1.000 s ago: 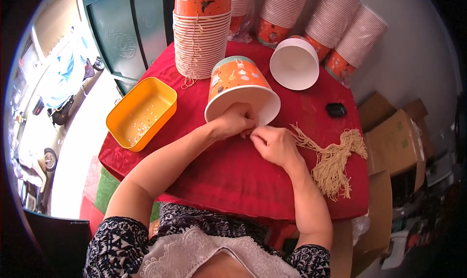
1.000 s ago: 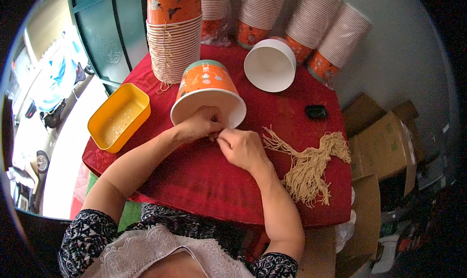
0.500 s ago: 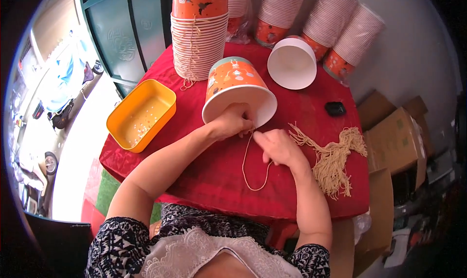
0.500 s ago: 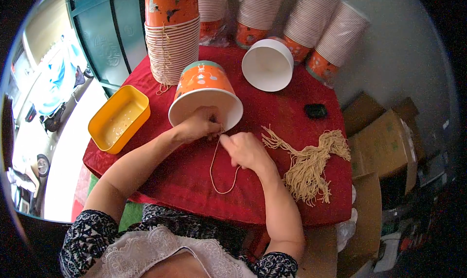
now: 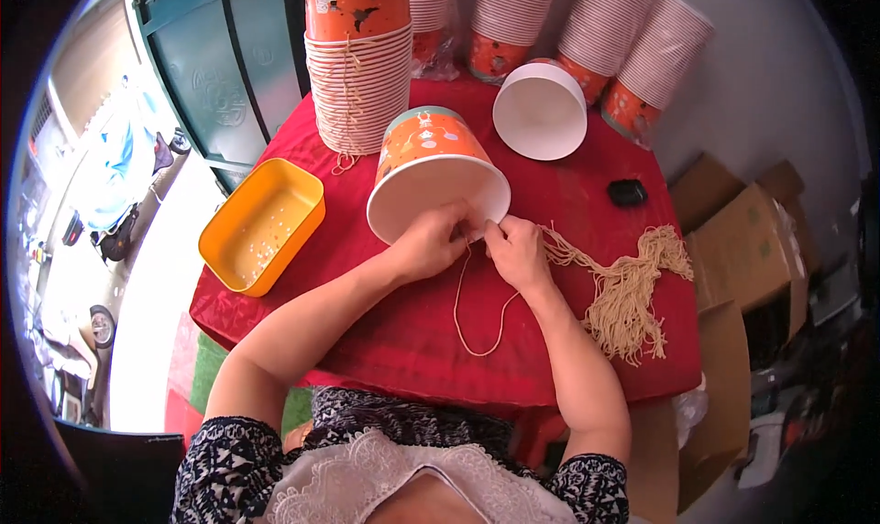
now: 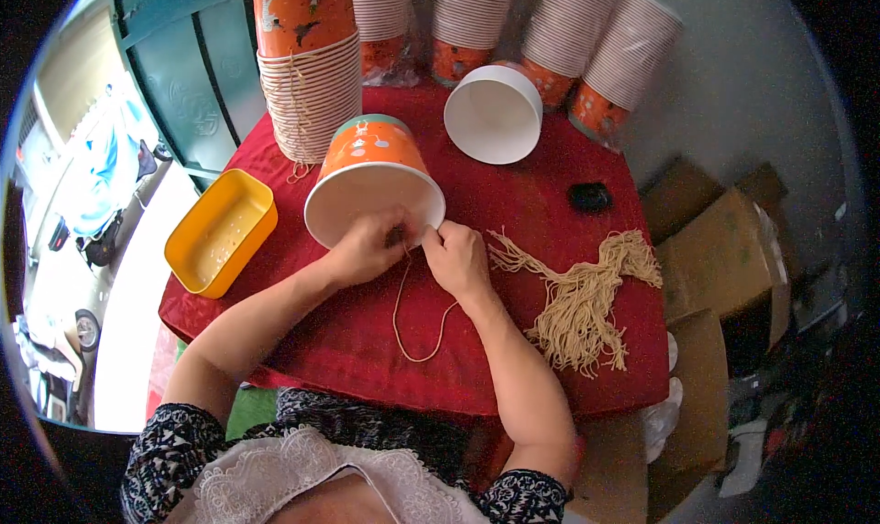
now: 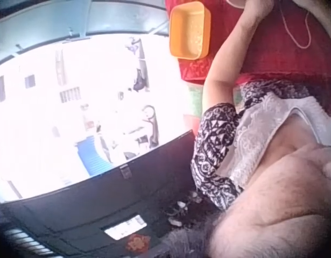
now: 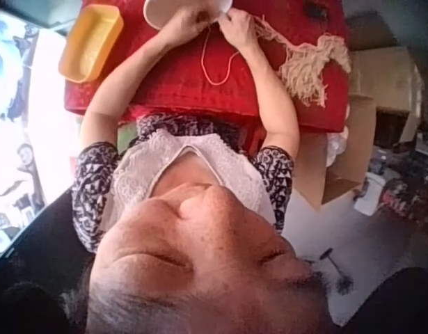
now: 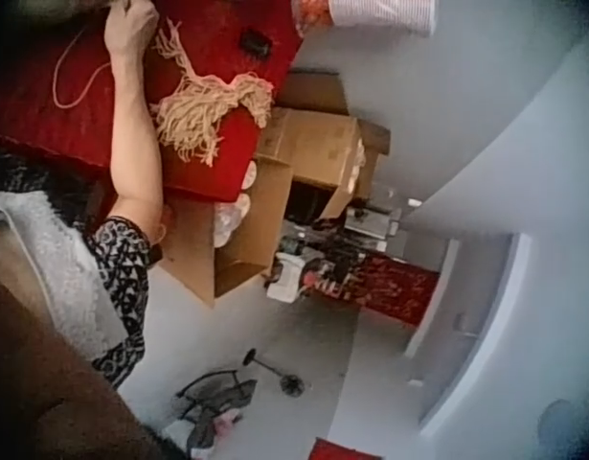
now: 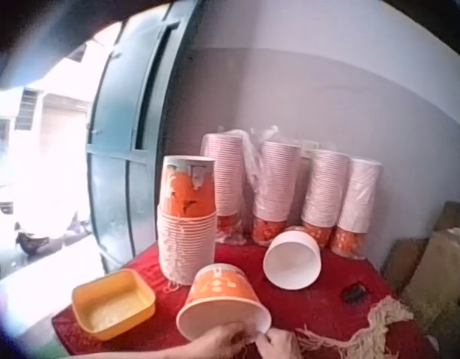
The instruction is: The person is threading a thin yellow string through the pre-punched holes of festive-themed paper buckets to create handles.
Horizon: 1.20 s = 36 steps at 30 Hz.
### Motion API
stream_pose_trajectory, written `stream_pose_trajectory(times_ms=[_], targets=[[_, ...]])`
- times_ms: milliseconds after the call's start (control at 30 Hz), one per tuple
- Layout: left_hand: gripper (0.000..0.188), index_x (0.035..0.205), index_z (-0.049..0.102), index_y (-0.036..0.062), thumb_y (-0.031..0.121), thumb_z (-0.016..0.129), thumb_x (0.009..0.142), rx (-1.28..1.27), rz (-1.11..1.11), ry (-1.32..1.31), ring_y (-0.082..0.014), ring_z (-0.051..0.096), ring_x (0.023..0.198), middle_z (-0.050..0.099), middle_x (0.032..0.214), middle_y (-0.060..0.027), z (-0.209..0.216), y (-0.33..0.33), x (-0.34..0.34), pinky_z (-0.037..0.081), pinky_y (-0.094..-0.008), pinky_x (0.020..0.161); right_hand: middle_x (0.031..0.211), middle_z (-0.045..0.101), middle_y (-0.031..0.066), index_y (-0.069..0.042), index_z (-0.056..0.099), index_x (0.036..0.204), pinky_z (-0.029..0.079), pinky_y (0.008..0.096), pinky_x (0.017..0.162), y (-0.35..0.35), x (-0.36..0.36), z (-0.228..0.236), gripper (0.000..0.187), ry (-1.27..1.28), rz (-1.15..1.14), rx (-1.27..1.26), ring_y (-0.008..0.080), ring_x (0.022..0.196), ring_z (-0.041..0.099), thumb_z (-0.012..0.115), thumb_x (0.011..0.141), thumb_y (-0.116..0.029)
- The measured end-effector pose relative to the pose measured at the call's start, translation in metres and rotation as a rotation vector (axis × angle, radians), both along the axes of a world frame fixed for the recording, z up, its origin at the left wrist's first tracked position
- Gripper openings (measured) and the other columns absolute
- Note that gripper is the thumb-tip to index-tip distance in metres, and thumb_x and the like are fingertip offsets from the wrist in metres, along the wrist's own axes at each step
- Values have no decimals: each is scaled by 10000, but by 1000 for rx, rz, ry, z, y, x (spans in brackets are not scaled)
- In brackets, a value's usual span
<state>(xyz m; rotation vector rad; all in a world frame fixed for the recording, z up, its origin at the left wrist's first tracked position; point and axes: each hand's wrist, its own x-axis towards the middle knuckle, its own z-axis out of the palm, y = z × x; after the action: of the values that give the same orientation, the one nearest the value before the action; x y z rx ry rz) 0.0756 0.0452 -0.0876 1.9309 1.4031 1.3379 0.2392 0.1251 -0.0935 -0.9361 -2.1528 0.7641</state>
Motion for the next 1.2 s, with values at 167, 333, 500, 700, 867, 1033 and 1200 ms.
stream_pose_trajectory(times_ms=[167,333,500,700,867,1033,1200], targets=[[162,1018,576,21,51,630,868,247,57,241,-358,647,814,622,930,-171,-3,0,4,525,-437,709,602,593,199,59,620,744,453,401,506,-3,-1,2,270,58,25,-46,284,524,604,575,898,-159],[196,1011,533,18,52,592,828,204,142,494,-382,643,752,590,974,-195,-5,1,9,543,-457,630,571,605,133,52,623,752,458,357,499,2,4,-3,251,75,56,-23,195,508,598,562,912,-131],[162,937,486,-7,100,586,869,182,226,566,-412,639,729,596,898,-237,-15,3,6,527,-485,597,564,595,155,53,608,748,457,381,502,0,4,1,266,66,74,11,225,498,595,568,914,-151],[178,914,458,-12,131,565,911,154,273,513,-433,628,642,610,767,-234,-16,3,7,511,-503,543,574,585,170,39,599,717,442,407,494,-14,9,20,343,-151,-9,220,282,479,578,590,937,-224],[173,922,477,-21,131,558,905,155,265,494,-413,635,631,624,775,-232,-12,1,8,514,-484,530,606,603,167,22,636,894,467,406,510,-18,5,15,250,160,75,192,276,502,602,557,967,-204],[158,952,500,3,140,565,908,171,217,503,-379,650,687,629,804,-210,-3,-2,10,525,-461,550,669,633,179,18,594,1139,497,400,546,-18,1,9,227,135,101,264,276,566,644,494,967,-93],[142,951,509,13,128,567,891,258,210,575,-355,653,684,629,799,-184,-10,-2,5,534,-442,553,826,653,286,14,559,1158,532,520,653,-10,4,7,280,-32,219,110,440,788,663,450,902,-13]])
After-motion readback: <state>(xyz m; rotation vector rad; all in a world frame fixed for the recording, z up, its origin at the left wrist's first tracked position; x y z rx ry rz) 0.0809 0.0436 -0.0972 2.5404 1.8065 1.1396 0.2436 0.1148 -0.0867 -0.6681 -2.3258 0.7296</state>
